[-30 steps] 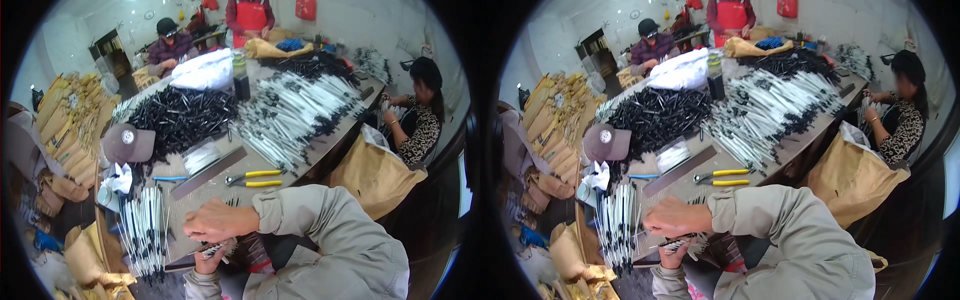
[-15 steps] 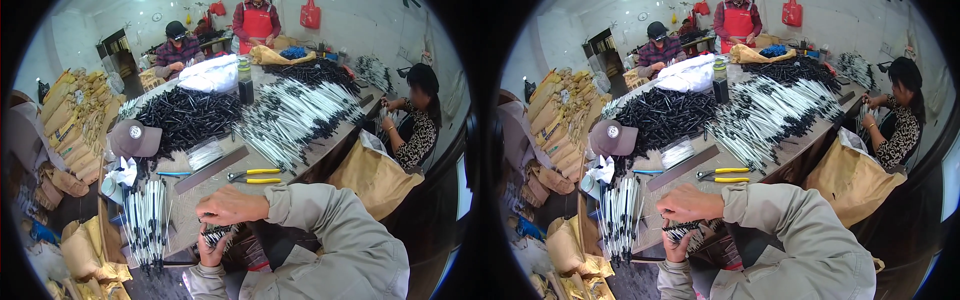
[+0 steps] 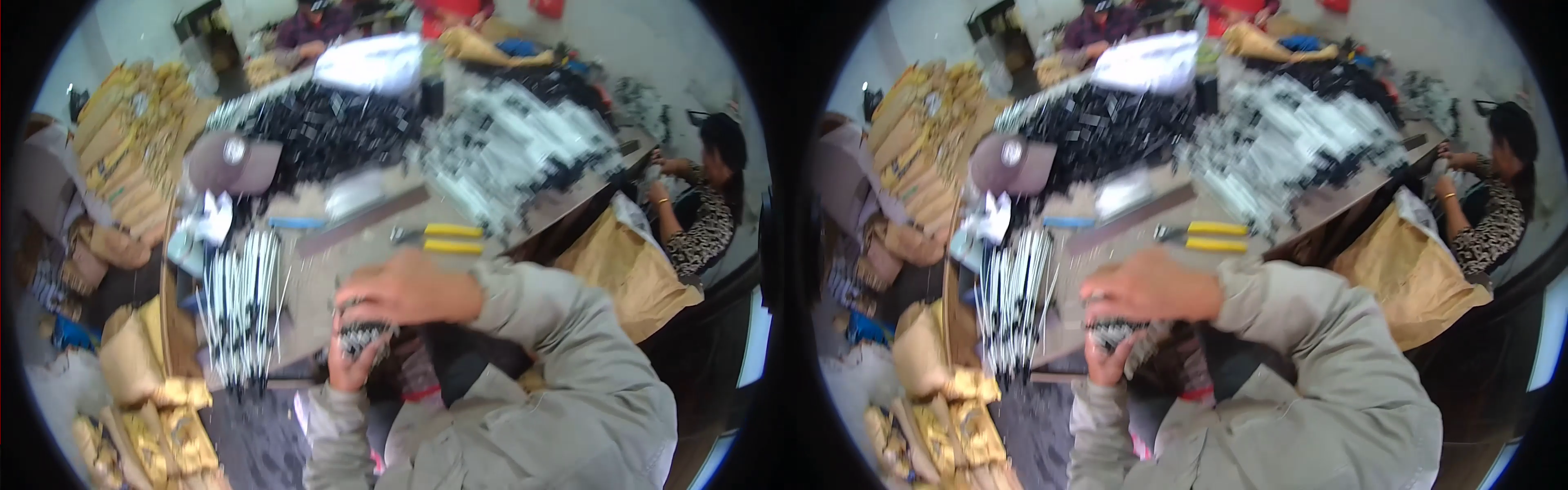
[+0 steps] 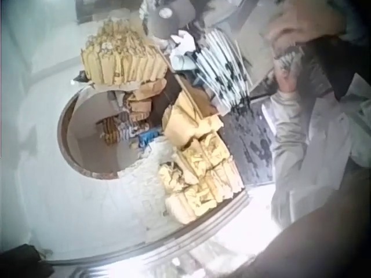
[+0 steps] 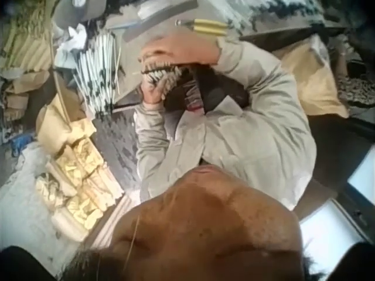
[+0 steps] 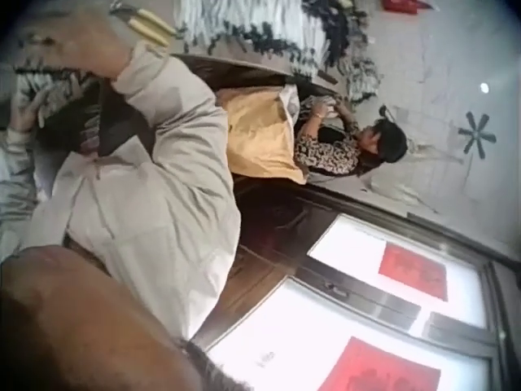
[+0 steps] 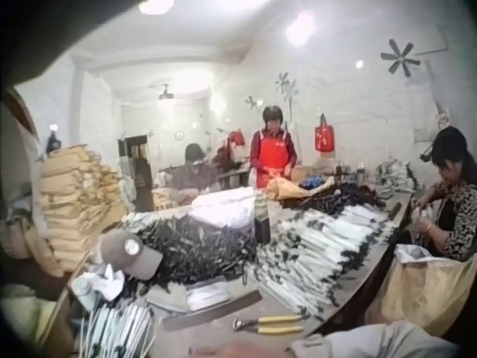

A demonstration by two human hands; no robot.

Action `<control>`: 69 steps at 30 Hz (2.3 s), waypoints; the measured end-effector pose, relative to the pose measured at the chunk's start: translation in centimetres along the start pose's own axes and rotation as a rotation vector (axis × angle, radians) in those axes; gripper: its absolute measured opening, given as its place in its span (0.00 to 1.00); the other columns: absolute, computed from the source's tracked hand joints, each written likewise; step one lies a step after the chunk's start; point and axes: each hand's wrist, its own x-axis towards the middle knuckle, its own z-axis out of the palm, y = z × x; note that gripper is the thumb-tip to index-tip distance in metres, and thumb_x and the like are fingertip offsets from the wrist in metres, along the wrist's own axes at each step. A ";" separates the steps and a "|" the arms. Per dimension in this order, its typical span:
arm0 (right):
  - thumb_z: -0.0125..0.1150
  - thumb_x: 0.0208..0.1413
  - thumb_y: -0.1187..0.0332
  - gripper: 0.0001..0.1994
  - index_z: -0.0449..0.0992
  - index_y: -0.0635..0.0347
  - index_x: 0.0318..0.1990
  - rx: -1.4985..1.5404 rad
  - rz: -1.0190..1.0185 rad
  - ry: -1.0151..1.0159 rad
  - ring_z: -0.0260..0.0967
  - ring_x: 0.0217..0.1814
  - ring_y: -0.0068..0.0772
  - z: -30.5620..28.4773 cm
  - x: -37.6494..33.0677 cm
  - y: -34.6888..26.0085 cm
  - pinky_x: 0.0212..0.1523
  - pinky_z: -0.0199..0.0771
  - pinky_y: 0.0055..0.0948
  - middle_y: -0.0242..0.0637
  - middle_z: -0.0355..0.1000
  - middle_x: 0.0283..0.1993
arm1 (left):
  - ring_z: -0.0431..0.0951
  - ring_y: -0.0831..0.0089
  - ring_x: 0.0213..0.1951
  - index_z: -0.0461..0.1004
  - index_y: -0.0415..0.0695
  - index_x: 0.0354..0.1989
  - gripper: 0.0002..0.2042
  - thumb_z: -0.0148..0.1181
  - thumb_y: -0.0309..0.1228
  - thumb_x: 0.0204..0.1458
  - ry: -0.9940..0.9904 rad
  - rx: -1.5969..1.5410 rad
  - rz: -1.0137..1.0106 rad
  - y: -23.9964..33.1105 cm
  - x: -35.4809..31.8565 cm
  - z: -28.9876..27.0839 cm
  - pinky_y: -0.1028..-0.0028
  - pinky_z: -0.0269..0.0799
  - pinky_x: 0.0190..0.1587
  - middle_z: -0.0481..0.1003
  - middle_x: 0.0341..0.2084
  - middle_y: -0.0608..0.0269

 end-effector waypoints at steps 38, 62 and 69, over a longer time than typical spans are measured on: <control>0.57 0.42 0.69 0.09 0.75 0.53 0.34 -0.209 0.091 -0.072 0.65 0.19 0.27 -0.2 -2.5 0.3 0.16 0.60 0.26 0.29 0.60 0.25 | 0.75 0.60 0.44 0.17 0.43 0.62 0.47 0.52 0.13 0.48 0.024 -0.028 0.004 0.8 0.1 0.7 0.66 0.70 0.48 0.69 0.44 0.42; 0.60 0.45 0.75 0.11 0.78 0.59 0.39 -0.056 0.064 -0.151 0.58 0.13 0.17 -0.3 0.1 -0.5 0.13 0.53 0.20 0.25 0.63 0.19 | 0.78 0.61 0.38 0.46 0.36 0.64 0.38 0.62 0.22 0.45 -0.041 0.284 0.125 0.6 0.2 -0.8 0.73 0.72 0.39 0.73 0.42 0.48; 0.57 0.53 0.69 0.07 0.79 0.59 0.36 0.860 1.160 -0.381 0.51 0.11 0.07 -1.2 1.5 -1.4 0.10 0.48 0.14 0.21 0.66 0.17 | 0.73 0.52 0.47 0.49 0.38 0.63 0.36 0.61 0.23 0.45 -0.026 0.273 0.244 0.3 0.4 -0.7 0.71 0.71 0.43 0.63 0.55 0.44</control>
